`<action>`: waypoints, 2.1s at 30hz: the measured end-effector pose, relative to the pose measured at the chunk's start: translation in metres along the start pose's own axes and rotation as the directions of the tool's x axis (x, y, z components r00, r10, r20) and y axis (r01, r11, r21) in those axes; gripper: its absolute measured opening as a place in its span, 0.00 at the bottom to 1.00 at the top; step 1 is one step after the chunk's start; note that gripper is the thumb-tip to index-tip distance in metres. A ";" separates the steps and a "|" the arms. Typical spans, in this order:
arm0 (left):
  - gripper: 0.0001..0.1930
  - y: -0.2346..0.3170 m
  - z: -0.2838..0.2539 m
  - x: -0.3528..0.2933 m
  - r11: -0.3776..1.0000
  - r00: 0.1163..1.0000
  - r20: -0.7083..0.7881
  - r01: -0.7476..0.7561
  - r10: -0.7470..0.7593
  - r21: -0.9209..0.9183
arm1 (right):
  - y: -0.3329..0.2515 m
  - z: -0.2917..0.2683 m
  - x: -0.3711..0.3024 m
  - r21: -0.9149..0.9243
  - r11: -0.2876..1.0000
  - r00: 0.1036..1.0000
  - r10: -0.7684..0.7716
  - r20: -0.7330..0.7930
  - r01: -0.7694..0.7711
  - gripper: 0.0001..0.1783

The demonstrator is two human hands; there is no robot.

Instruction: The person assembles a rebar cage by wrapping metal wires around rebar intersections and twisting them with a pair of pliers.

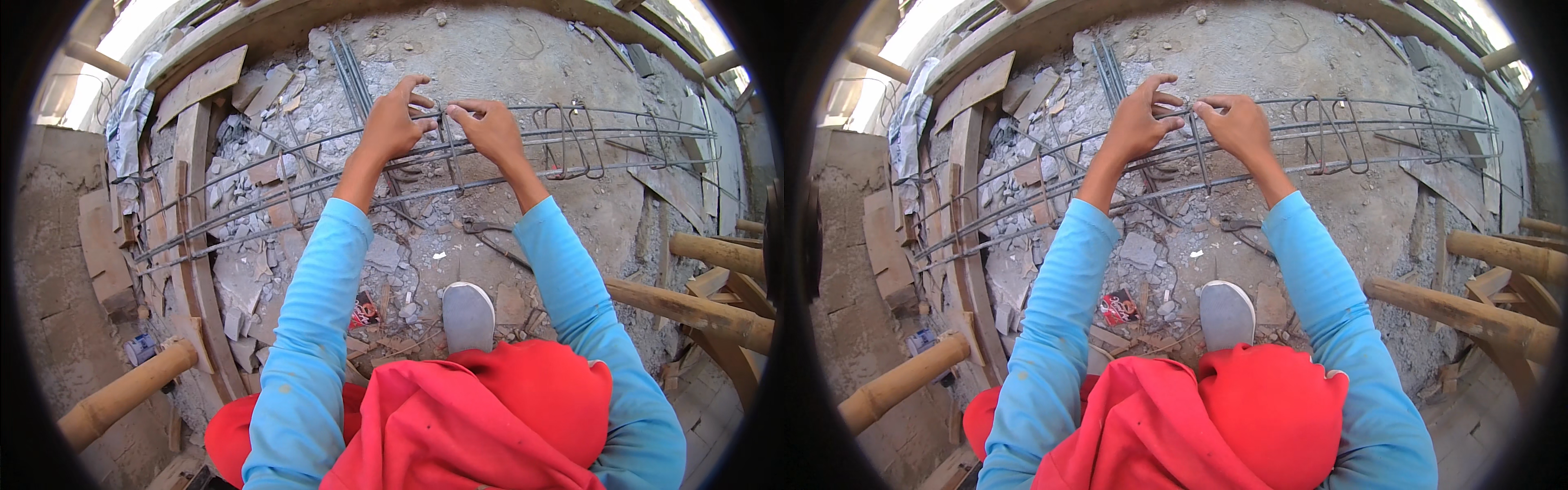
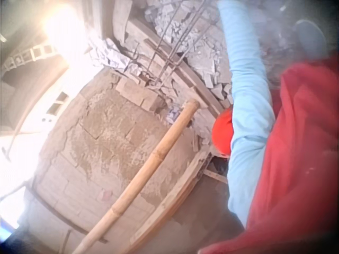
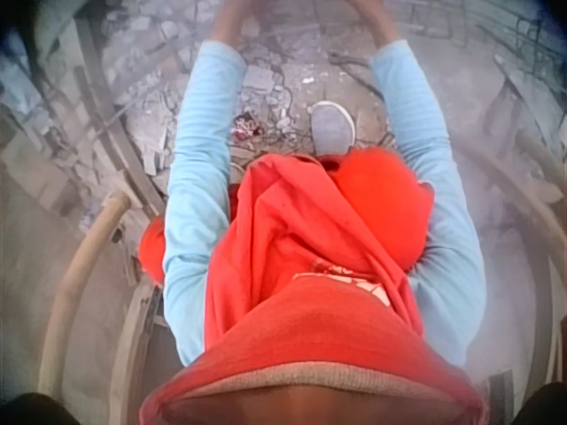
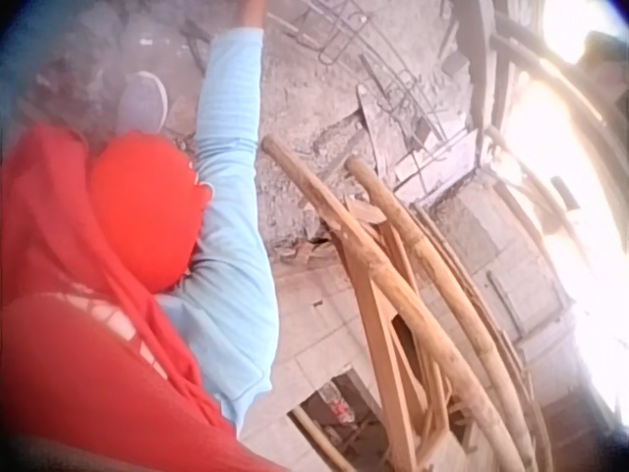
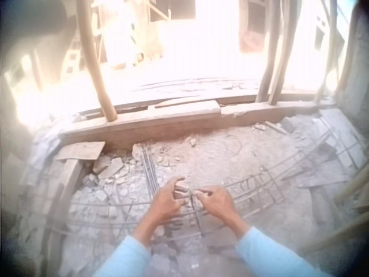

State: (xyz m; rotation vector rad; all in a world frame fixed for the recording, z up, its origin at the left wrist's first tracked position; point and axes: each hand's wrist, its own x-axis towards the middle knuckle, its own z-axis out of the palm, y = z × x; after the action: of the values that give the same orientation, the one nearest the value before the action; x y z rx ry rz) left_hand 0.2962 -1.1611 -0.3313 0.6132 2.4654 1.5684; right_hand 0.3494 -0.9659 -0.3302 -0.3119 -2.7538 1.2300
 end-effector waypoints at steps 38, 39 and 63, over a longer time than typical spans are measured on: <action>0.09 0.005 0.026 -0.008 0.845 0.998 -0.064 0.024 0.012 0.535 | -0.008 -0.049 0.033 -0.237 0.837 0.714 -0.234 0.660 0.493 0.16; 0.09 0.004 0.027 -0.009 0.848 0.995 -0.085 0.006 0.046 0.529 | -0.010 -0.057 0.038 -0.154 0.863 0.692 -0.266 0.671 0.481 0.15; 0.08 -0.013 0.025 -0.015 0.826 0.952 -0.126 -0.171 0.279 0.537 | -0.079 -0.038 0.100 -0.636 0.374 0.726 -0.186 0.662 0.675 0.08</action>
State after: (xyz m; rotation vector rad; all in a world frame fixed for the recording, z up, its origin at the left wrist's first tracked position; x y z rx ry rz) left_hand 0.3155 -1.1515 -0.3553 0.8918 3.1035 1.0438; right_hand 0.2474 -0.9669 -0.2443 0.8223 -3.2659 -0.3835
